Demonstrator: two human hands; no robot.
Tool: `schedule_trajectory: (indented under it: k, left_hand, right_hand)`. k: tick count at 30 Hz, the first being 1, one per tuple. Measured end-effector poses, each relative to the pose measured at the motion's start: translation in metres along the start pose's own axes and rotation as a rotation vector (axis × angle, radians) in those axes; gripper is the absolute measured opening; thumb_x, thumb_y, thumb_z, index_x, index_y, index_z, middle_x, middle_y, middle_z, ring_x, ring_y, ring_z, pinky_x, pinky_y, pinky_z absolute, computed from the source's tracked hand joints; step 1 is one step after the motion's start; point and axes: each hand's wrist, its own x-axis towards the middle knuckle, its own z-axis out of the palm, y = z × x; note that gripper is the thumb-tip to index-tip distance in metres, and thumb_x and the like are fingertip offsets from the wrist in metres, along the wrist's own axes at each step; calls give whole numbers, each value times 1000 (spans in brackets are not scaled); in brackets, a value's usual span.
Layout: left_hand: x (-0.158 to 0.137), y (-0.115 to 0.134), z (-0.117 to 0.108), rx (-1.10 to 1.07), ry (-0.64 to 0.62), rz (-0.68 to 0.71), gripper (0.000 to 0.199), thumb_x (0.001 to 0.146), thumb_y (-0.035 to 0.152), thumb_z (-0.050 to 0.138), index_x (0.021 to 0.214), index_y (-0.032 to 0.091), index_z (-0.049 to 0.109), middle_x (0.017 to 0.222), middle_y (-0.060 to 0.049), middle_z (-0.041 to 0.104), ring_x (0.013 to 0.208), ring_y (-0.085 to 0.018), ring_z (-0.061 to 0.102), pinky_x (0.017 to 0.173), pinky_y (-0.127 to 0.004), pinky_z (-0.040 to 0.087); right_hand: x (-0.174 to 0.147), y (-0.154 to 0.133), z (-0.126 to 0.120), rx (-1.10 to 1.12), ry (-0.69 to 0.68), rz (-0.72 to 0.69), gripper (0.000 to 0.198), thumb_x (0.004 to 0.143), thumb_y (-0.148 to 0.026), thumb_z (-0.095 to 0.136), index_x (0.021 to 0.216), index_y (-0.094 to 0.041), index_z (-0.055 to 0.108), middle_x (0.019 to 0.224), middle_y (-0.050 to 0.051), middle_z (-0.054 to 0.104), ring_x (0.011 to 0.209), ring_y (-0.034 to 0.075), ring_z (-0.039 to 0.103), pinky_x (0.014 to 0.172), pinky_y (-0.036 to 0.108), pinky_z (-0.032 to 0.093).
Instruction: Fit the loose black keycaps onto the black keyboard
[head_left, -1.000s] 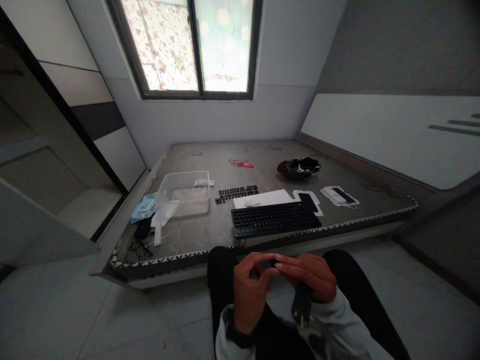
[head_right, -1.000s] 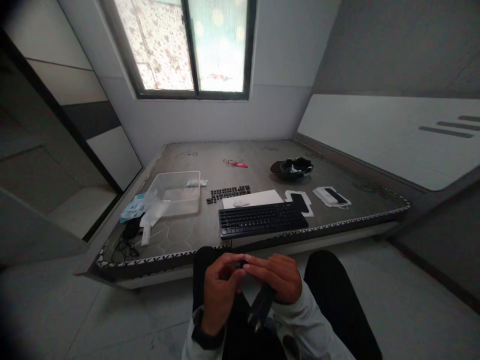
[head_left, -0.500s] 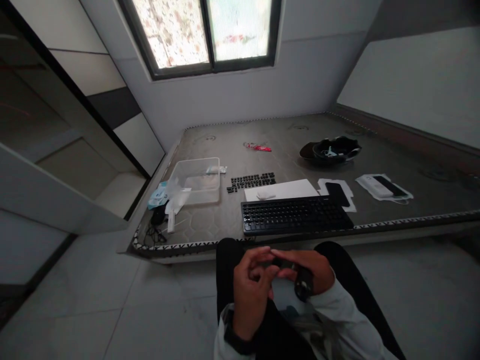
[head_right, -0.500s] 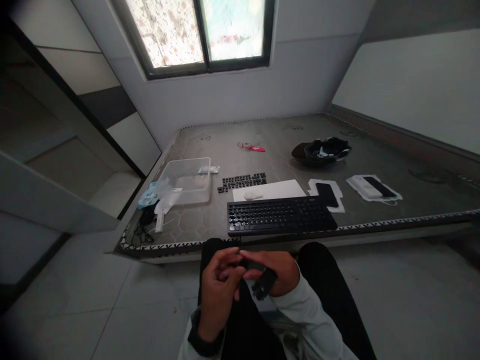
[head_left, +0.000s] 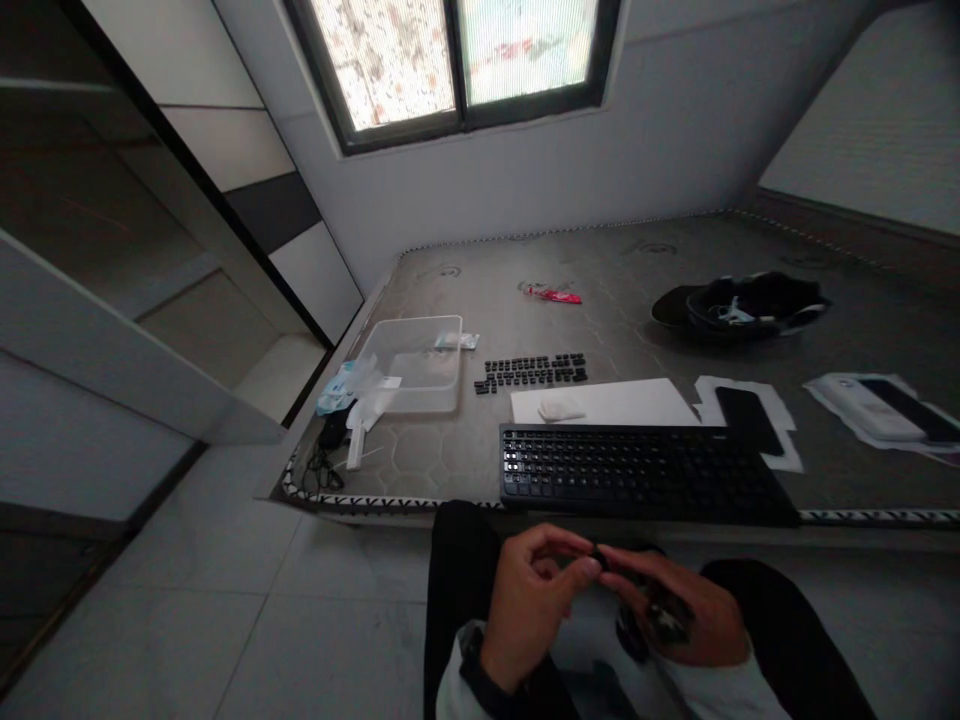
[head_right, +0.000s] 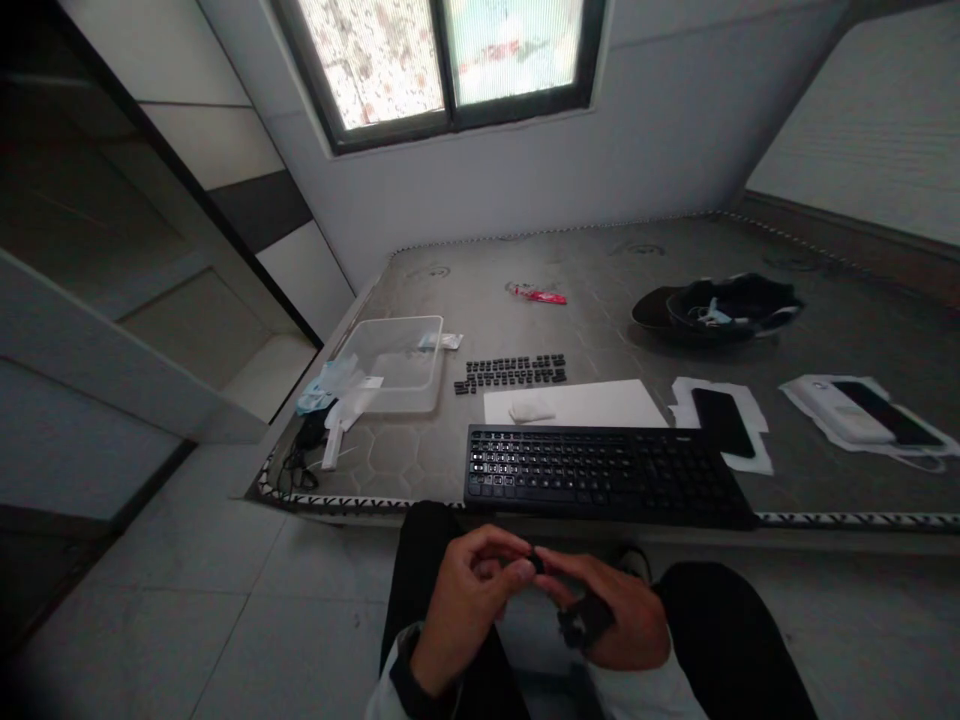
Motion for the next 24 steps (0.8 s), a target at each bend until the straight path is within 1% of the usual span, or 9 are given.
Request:
schedule_trajectory:
  k: [3,7,10,13,15,18,20,22,24]
  left_hand:
    - [20,13,2,112,-57,23,30,71,38,78,90,15,74,75,-3,70,48,-5,44,43,-16,29]
    - [51,35,0,283,-167,141,25,73,40,76,84,17,78,56,1,61,48,-6,39,44,-18,23]
    - [77,58,-3,316,-231,230,26,77,42,74,88,20,79,61,1,66,48,-7,40,45,-20,24]
    - [109,77,-14,350,-244,335,27,82,44,68,91,20,78,76,-1,74,55,-8,51,52,-20,34]
    - [136,79,-30,405,-141,396,29,87,45,62,91,20,77,82,-2,76,62,-10,58,59,-22,40]
    - [179,57,-67,567,277,403,28,91,40,55,91,20,75,88,-3,77,68,-12,62,67,-24,42]
    - [205,29,-92,668,511,306,23,91,35,56,90,21,74,85,-2,76,66,-13,61,68,-25,41]
    - [224,0,-112,669,572,210,22,90,33,56,86,20,73,81,-2,76,65,-13,62,68,-25,41]
    - [236,-23,-124,631,580,163,22,91,33,55,86,20,72,79,-1,75,64,-12,62,68,-25,40]
  right_hand:
    - [5,13,-7,-74,-2,102,23,88,-49,62,102,-33,71,85,-1,79,66,20,75,57,26,64]
    - [27,32,-12,-116,-3,251,34,80,-65,62,82,-32,71,71,0,76,59,22,73,51,29,63]
    - [58,51,-17,-108,-20,277,42,77,-70,61,75,-30,72,64,2,72,53,21,69,45,30,58]
    - [104,77,-22,-106,-115,256,39,76,-66,65,78,-28,74,58,2,70,48,19,65,42,29,54]
    - [141,95,-20,-110,-220,240,35,74,-63,69,78,-28,76,59,0,71,46,18,65,39,28,50]
    - [196,119,1,-148,-292,257,32,75,-57,71,82,-27,75,71,1,76,51,18,67,46,29,53]
    - [229,132,28,-122,-324,233,28,76,-51,72,83,-24,75,75,2,76,61,20,71,55,31,56]
    - [257,146,61,-141,-336,214,21,76,-40,73,85,-22,74,77,3,76,72,22,73,64,32,57]
    - [279,160,96,-200,-454,253,15,75,-33,74,85,-22,75,79,2,77,75,22,73,68,33,56]
